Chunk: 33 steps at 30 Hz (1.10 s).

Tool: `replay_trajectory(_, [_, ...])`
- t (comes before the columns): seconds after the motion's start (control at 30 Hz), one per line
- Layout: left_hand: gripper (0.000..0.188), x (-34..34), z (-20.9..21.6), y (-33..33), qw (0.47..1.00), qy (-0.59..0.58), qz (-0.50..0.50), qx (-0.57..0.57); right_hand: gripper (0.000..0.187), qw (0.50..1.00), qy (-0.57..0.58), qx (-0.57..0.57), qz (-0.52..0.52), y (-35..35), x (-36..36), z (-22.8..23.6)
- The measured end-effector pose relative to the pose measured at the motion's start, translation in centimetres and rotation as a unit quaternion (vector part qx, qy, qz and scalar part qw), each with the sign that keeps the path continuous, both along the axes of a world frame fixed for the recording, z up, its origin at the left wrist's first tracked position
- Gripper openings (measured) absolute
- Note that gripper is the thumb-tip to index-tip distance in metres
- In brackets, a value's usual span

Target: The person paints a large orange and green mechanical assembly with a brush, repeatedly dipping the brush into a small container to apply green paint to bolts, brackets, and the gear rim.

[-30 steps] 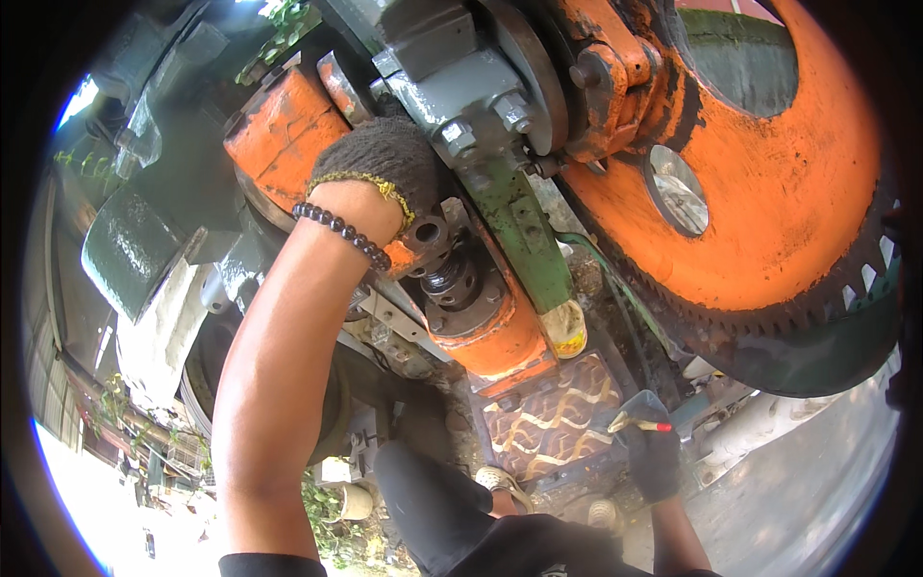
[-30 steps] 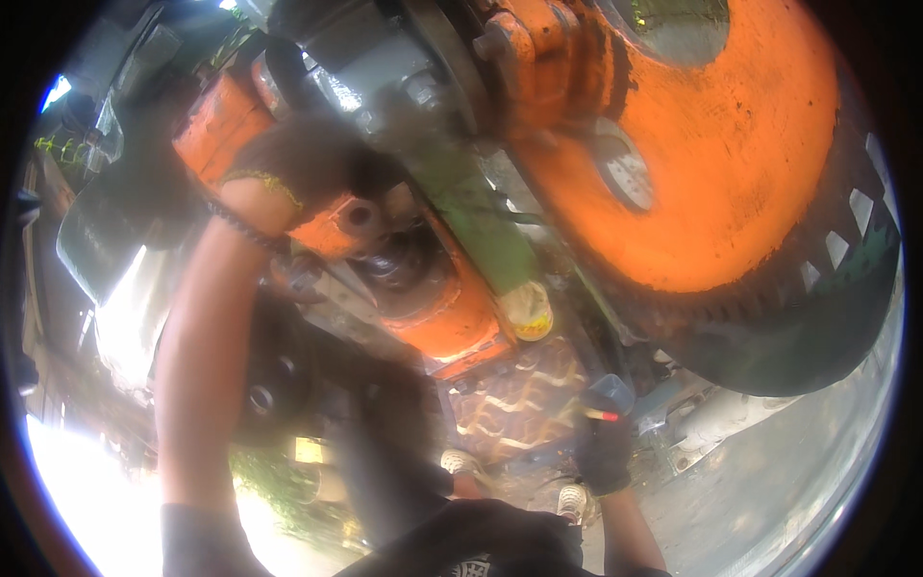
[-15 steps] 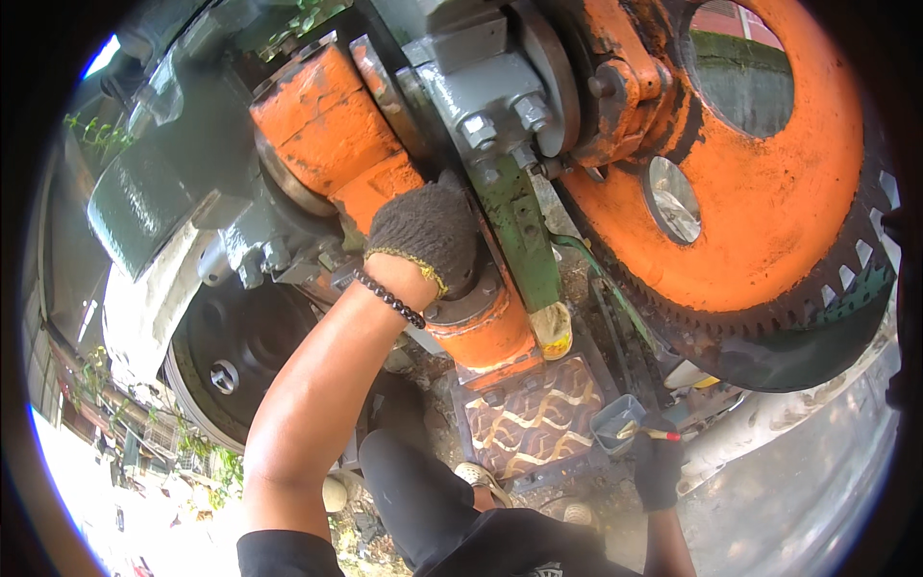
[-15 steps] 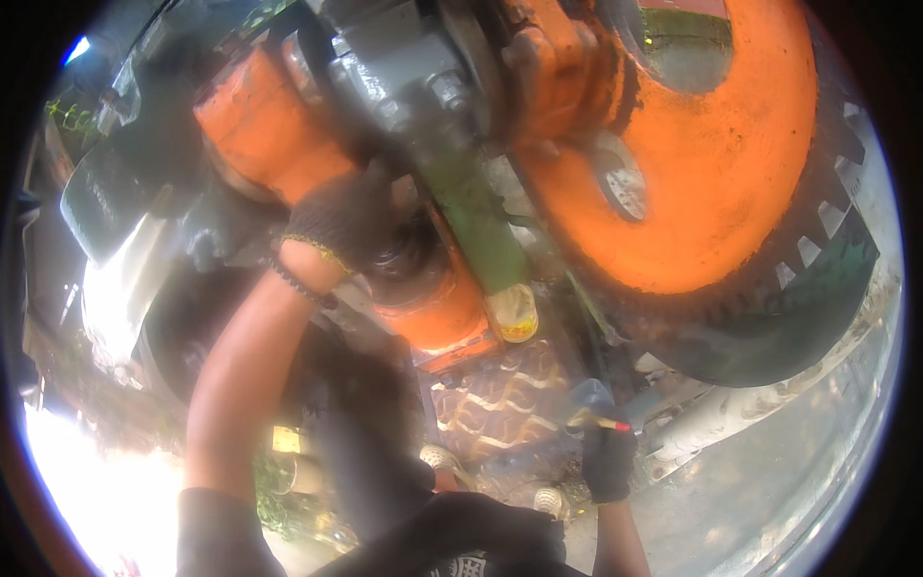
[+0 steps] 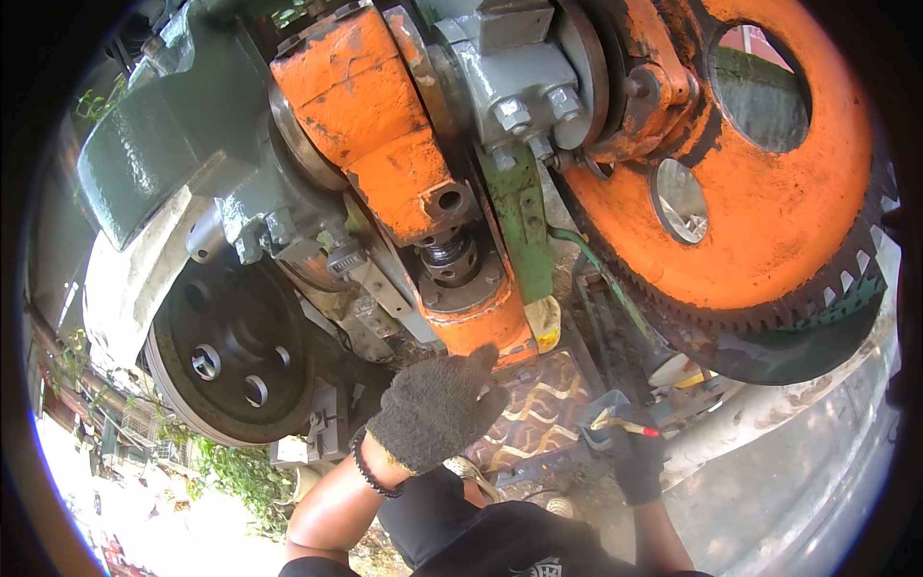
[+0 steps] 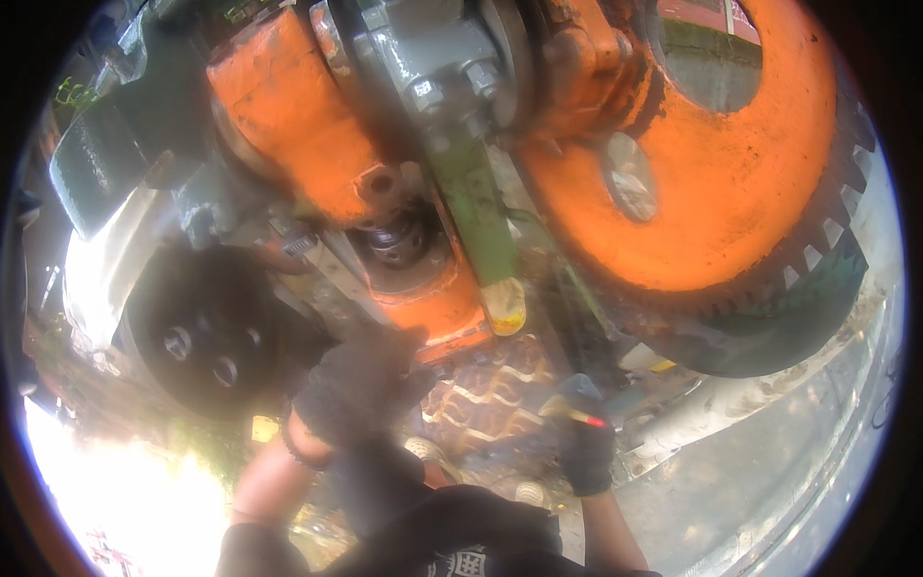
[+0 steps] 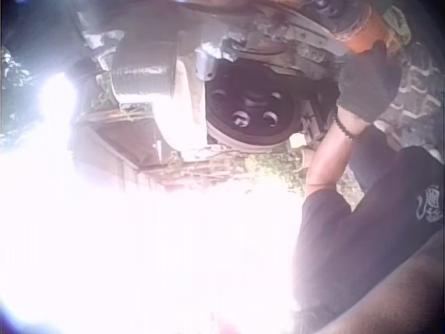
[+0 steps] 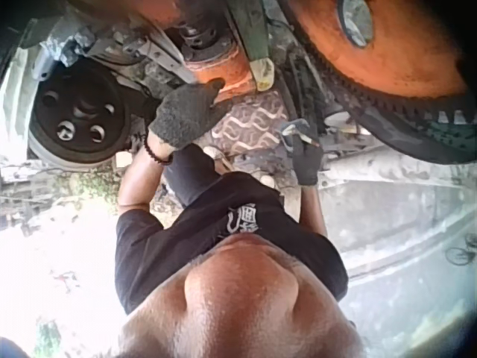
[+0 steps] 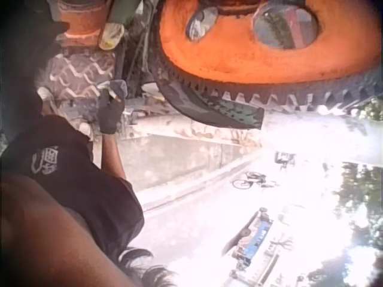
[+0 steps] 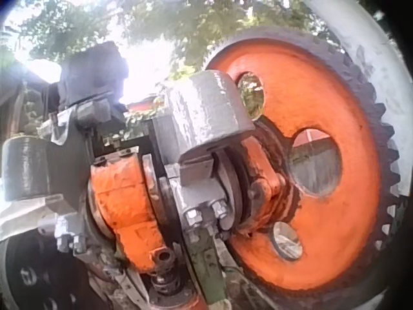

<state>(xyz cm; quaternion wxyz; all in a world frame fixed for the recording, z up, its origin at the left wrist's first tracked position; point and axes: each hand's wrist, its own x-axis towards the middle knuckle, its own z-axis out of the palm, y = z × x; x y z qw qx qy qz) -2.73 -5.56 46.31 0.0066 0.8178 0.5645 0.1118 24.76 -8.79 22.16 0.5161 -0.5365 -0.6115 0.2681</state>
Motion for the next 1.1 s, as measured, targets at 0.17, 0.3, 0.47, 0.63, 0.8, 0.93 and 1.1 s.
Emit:
replay_trajectory(0.17, [0.029,-3.4,-4.2,0.7,0.988,-0.149,0.014,-0.039,0.023,1.0,-0.011,0.0,0.002,0.3,-1.3,3.2])
replay_trajectory(0.3, [0.024,-6.6,-10.6,2.1,0.984,-0.135,-0.02,-0.112,0.022,0.998,-0.03,0.055,0.009,0.8,-2.2,5.6])
replay_trajectory(0.47, [0.026,-6.1,-17.6,5.6,0.967,-0.177,-0.107,-0.149,0.016,0.964,-0.188,0.189,0.021,2.8,-2.8,12.8])
replay_trajectory(0.63, [0.047,-5.4,-27.5,9.2,0.955,-0.101,-0.118,-0.253,0.016,0.908,-0.271,0.315,-0.046,4.2,-4.3,19.1])
replay_trajectory(0.8, [0.046,-1.6,-34.7,9.6,0.958,-0.15,-0.176,-0.169,0.026,0.937,-0.122,0.307,-0.113,5.5,-7.9,23.3])
replay_trajectory(0.93, [0.037,-0.3,-29.1,7.8,0.938,-0.187,-0.165,-0.242,0.028,0.882,-0.234,0.404,-0.064,10.0,-9.6,24.4])
replay_trajectory(1.1, [0.034,-0.6,-30.5,8.2,0.936,-0.154,-0.186,-0.255,0.03,0.847,-0.284,0.446,-0.049,14.3,-11.1,25.2])
